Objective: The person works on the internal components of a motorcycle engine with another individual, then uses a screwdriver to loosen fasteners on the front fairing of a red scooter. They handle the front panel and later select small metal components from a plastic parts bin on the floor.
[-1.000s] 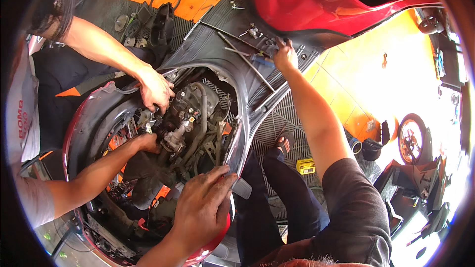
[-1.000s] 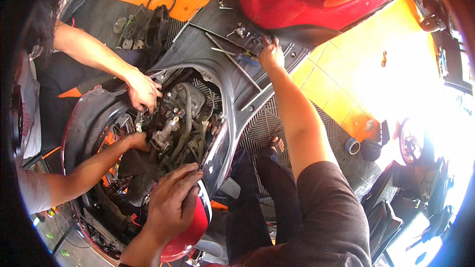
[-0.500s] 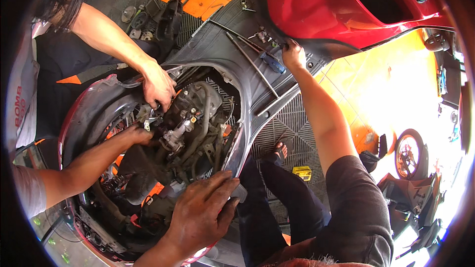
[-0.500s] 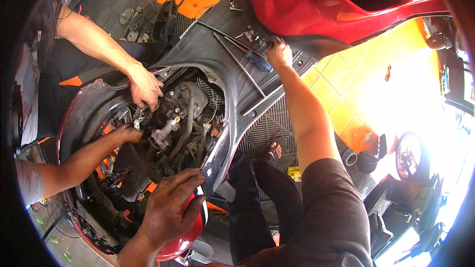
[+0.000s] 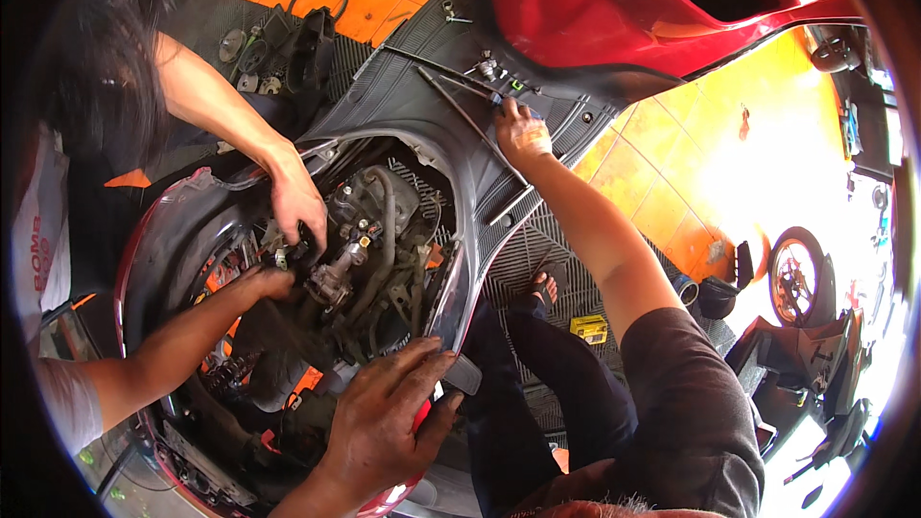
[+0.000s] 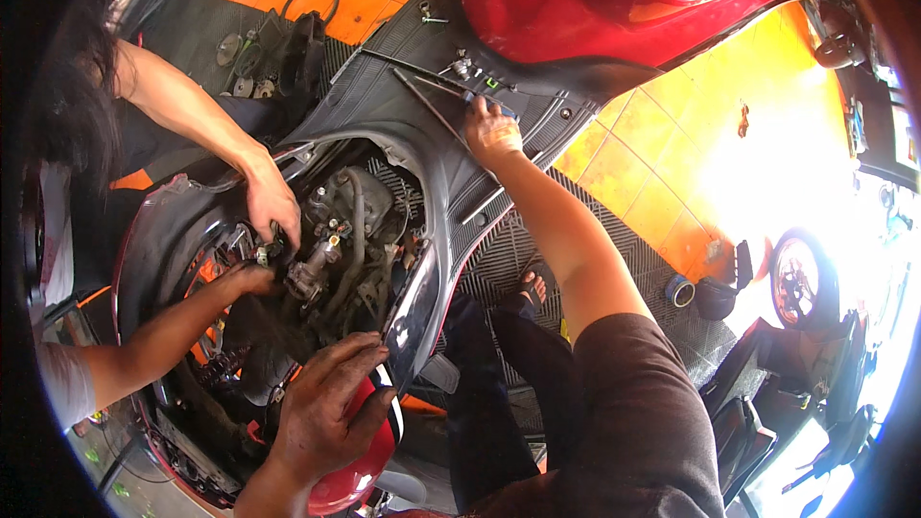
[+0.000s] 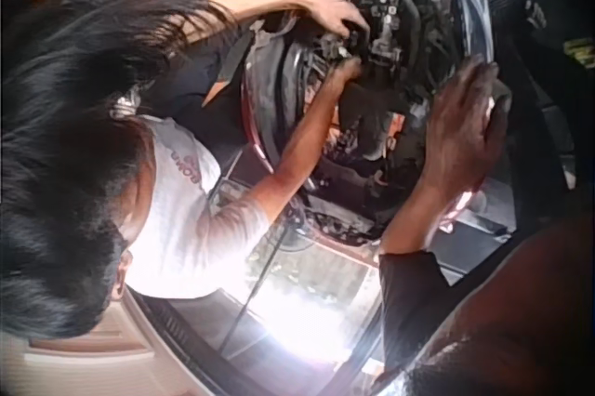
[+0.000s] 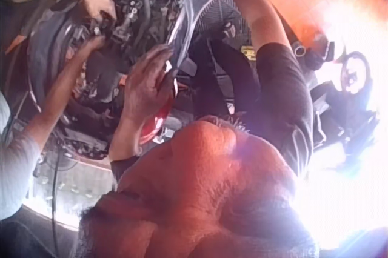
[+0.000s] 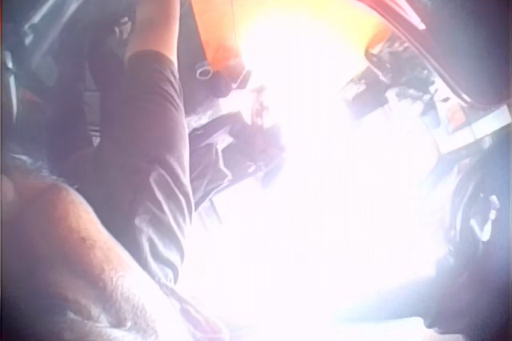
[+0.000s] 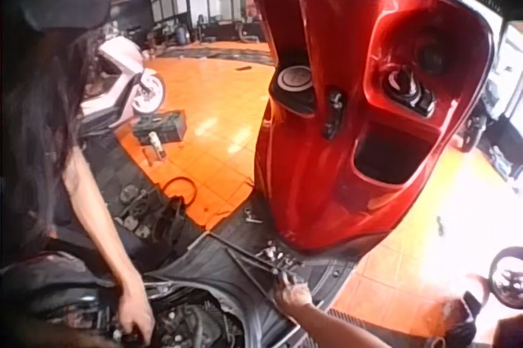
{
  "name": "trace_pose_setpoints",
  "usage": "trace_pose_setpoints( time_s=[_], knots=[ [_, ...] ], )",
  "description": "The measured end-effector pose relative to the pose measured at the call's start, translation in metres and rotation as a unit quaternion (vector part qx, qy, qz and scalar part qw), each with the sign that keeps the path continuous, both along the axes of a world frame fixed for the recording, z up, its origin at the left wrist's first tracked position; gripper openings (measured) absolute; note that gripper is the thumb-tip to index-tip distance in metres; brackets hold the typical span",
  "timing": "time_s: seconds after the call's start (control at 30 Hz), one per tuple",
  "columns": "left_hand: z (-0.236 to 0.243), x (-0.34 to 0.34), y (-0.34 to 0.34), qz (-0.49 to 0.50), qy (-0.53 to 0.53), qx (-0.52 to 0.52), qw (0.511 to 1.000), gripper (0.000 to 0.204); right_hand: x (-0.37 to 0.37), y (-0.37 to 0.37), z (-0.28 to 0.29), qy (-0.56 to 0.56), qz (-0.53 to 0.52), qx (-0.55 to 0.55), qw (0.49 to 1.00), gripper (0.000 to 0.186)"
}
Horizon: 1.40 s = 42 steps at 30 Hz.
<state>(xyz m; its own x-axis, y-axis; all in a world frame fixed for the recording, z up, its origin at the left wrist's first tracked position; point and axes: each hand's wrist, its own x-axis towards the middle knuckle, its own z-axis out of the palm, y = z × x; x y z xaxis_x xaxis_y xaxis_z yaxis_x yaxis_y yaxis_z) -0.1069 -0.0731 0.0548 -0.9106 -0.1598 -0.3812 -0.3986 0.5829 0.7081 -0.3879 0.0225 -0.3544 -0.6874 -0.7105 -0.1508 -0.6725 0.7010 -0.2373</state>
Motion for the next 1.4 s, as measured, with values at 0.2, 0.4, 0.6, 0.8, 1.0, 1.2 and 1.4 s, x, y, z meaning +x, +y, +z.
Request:
trace_pose_setpoints(
  time_s=[0.2,0.4,0.6,0.8,1.0,1.2,1.4],
  knots=[
    [-0.005,0.011,-0.001,0.021,0.016,0.01,1.0,0.038,0.004,-0.011,0.034,0.058,0.146,0.06,0.986,0.029],
    [-0.003,0.009,-0.002,0.02,0.011,0.031,0.999,0.038,-0.019,-0.005,0.022,0.114,0.131,-0.034,0.984,0.034],
    [-0.004,0.007,-0.002,0.02,0.011,0.025,0.999,0.039,-0.017,0.0,0.02,0.002,-0.015,-0.144,0.989,0.068],
    [-0.001,0.006,0.0,0.024,0.003,0.014,1.0,0.039,-0.003,0.009,0.028,-0.029,-0.01,-0.144,0.989,0.066],
    [-0.003,0.004,0.001,0.031,0.005,0.029,0.999,0.039,-0.01,-0.02,0.021,0.033,-0.012,-0.021,0.999,0.039],
    [-0.003,0.007,0.001,0.04,0.012,-0.003,0.999,0.037,-0.008,-0.016,0.026,-0.074,-0.013,0.003,0.997,0.044],
    [-0.002,0.004,-0.002,0.032,0.002,-0.013,0.999,0.035,-0.023,-0.001,0.02,-0.077,-0.059,-0.009,0.995,0.046]
  ],
)
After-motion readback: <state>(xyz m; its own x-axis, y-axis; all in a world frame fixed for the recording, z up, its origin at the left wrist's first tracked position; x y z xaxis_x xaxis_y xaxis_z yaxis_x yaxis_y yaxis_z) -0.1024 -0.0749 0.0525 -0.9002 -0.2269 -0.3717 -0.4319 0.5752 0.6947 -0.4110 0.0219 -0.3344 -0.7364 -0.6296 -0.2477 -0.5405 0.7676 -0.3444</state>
